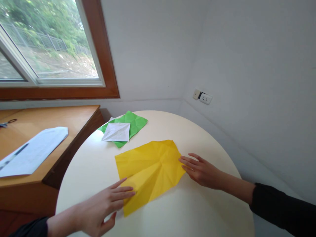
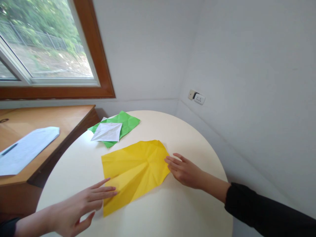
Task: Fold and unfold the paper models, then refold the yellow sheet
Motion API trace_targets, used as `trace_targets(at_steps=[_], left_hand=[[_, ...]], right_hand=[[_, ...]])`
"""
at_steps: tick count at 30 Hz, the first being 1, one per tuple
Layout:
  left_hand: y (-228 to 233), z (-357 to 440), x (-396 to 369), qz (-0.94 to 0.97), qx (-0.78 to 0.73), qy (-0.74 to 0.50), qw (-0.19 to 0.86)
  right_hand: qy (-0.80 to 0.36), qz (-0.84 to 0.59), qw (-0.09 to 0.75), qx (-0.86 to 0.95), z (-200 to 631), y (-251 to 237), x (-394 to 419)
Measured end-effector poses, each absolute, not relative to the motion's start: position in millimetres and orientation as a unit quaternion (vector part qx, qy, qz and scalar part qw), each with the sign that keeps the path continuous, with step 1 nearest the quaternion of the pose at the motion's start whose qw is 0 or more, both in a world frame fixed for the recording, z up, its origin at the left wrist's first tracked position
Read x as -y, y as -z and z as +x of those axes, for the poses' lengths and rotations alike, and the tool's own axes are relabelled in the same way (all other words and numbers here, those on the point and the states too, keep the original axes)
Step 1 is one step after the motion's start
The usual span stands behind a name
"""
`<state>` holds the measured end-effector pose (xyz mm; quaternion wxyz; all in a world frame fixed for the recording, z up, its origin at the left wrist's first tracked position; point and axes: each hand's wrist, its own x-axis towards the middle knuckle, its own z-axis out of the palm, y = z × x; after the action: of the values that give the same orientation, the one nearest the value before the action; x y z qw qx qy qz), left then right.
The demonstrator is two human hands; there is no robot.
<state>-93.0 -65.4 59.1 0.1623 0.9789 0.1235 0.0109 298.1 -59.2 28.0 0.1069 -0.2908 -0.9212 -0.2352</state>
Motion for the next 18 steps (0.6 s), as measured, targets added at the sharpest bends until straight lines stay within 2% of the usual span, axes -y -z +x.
trace_targets(at_steps=[10,18], left_hand=[[-37.4,-91.3,58.1,0.956,-0.244,-0.007,0.162],[-19.6,-81.7,57.7,0.938,-0.315,0.02,0.142]], right_hand=[[0.128,-0.274,0.092,0.949,272.2,-33.4,82.6],[-0.118,-0.301,0.09,0.942,253.1,-58.0,98.9]])
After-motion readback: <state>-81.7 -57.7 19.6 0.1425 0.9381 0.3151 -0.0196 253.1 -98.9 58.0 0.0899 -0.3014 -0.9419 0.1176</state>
